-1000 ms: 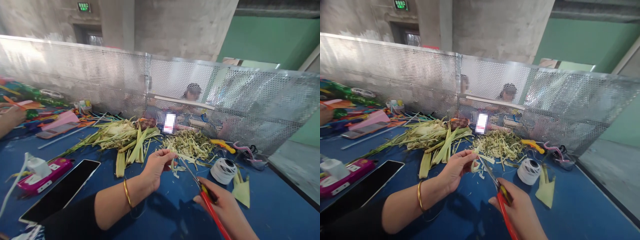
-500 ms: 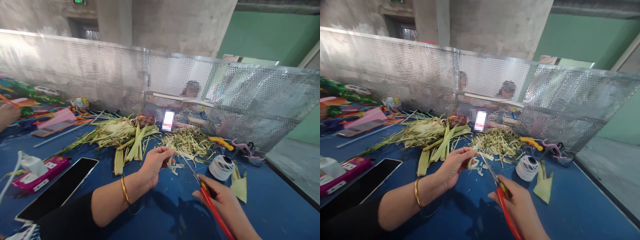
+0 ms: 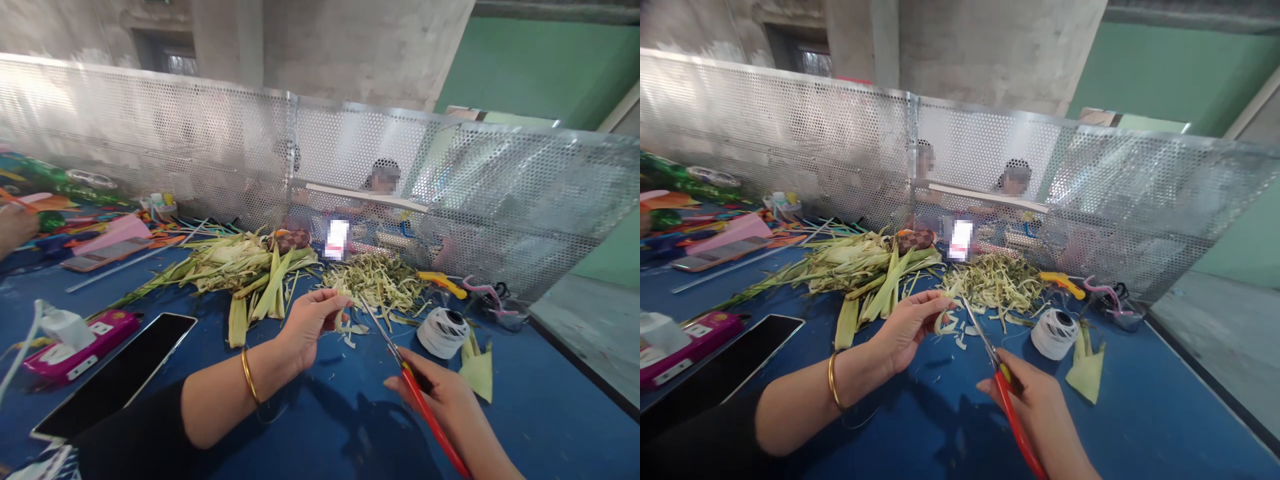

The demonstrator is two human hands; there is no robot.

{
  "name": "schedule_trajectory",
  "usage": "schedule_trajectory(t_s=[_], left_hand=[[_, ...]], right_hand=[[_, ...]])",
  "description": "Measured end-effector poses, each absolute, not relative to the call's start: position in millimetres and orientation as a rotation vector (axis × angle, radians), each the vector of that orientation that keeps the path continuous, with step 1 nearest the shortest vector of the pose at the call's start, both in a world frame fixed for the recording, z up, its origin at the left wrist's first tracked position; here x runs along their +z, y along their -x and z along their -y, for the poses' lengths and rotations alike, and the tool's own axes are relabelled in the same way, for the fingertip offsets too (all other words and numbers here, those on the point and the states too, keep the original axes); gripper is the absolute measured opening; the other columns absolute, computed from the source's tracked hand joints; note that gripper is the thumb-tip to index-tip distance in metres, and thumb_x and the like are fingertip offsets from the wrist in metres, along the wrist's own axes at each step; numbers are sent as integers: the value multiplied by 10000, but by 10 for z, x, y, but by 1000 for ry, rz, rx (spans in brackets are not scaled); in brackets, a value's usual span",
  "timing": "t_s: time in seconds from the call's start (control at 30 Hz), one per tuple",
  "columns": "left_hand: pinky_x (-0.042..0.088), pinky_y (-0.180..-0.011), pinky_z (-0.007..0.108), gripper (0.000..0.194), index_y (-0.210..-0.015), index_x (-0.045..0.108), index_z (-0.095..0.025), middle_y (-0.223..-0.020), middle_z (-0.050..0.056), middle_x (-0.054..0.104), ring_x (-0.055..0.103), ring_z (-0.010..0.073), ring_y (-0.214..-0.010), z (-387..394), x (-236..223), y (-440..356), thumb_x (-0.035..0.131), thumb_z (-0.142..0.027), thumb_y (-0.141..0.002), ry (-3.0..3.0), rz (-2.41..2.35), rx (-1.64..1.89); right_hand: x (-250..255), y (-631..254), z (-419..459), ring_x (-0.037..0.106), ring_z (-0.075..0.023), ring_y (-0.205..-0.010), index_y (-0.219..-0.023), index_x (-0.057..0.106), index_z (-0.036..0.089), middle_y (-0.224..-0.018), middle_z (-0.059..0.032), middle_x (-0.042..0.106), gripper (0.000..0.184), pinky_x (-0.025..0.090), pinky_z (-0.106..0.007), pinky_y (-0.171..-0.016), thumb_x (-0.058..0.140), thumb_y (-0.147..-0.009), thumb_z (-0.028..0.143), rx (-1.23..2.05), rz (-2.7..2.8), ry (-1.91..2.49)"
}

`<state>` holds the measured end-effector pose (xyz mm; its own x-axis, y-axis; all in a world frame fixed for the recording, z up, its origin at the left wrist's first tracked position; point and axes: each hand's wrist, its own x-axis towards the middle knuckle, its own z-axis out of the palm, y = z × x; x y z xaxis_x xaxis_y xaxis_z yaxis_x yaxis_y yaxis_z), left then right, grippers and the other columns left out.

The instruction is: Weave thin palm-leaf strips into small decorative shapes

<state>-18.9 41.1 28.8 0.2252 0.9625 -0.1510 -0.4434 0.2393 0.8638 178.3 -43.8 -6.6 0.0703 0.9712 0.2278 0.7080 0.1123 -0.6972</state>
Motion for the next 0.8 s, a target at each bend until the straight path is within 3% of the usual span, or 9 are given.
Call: schedule_trajectory(t_s=[0.27,0.37,0.53,0.8], left_hand=[[368,-542,210,244,-714,636,-153,-652,-16,607,516,67,-549,-425,331,218,798,-208,-541,-785,-809,1111],[333,-527,200,250,-749,666,-151,-648,-31,584,464,56,-547,-451,294,211,794,-194,-538,-788,-806,1064],[278,-511,211,242,-643,618,-158,-534,-54,479,389,65,-523,-449,241,201,809,-253,-527,-789,-812,972],[275,-550,242,272,-714,694,-146,-613,-2,531,430,96,-591,-420,243,205,745,-389,-604,-979,-866,965]], right_hand=[[-324,-1926,370,482,-123,-454,-1098,650,168,-616,-3,586,536,431,-232,-430,605,-728,554,631,1557,1546],[-335,-1908,369,496,-124,-515,-1103,629,167,-659,-5,572,519,434,-224,-469,598,-744,540,687,1575,1440],[-282,-1882,369,517,-130,-576,-1104,612,169,-684,-1,559,500,457,-232,-545,583,-766,536,712,1618,1449],[-235,-1888,380,450,-126,-534,-1116,626,156,-642,13,511,528,420,-239,-507,594,-740,525,764,1677,1474]])
